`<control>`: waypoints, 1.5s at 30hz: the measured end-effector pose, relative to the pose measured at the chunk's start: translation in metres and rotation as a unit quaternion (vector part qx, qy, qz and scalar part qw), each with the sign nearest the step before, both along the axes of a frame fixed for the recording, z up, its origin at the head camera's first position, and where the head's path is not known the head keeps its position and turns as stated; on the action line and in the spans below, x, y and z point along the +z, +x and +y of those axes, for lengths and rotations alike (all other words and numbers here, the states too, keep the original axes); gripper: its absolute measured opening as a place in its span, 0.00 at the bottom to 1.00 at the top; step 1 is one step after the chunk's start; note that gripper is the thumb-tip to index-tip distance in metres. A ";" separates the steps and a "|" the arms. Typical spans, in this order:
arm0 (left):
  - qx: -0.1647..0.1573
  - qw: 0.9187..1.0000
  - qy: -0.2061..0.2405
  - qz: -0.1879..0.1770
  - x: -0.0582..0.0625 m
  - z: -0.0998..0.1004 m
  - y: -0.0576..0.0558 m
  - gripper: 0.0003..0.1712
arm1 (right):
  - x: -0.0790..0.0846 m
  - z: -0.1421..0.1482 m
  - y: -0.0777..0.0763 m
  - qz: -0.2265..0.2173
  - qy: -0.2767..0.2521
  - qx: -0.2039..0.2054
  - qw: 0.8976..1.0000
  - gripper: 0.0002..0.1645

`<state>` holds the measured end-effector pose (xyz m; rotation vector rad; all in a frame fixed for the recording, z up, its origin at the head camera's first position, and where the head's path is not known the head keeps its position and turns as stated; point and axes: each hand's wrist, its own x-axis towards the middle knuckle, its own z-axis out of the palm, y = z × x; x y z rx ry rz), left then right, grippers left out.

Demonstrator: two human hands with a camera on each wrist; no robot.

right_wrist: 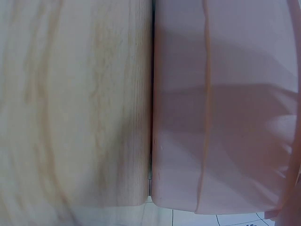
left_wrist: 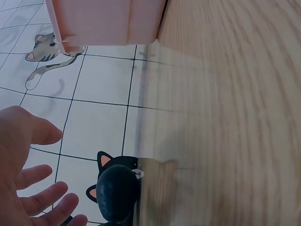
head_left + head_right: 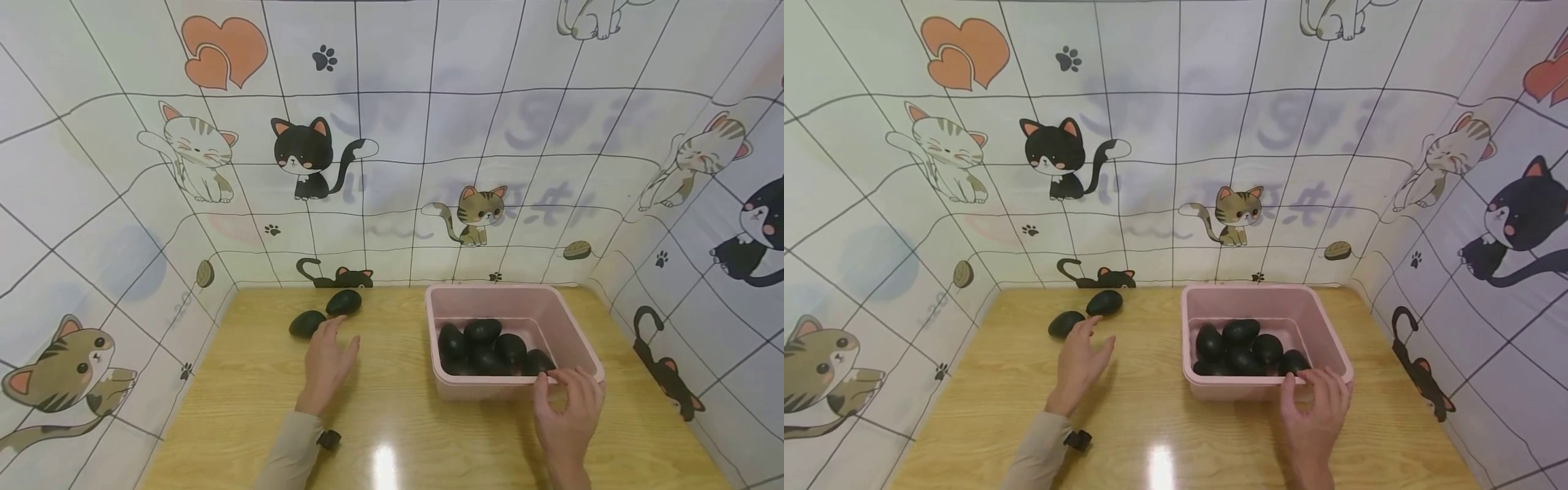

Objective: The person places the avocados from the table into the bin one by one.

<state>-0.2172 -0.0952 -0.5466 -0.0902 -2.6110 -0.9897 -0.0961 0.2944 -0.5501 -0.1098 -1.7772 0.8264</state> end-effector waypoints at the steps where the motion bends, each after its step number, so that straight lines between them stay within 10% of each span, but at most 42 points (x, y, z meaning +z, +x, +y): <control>1: 0.001 1.000 0.000 -0.003 -0.001 -0.001 0.000 0.31 | 0.000 0.000 0.000 -0.001 0.000 -0.001 1.000 0.11; 45: 0.060 0.997 0.054 -0.011 -0.020 -0.039 -0.020 0.27 | -0.003 0.002 -0.002 -0.007 0.004 -0.005 1.000 0.12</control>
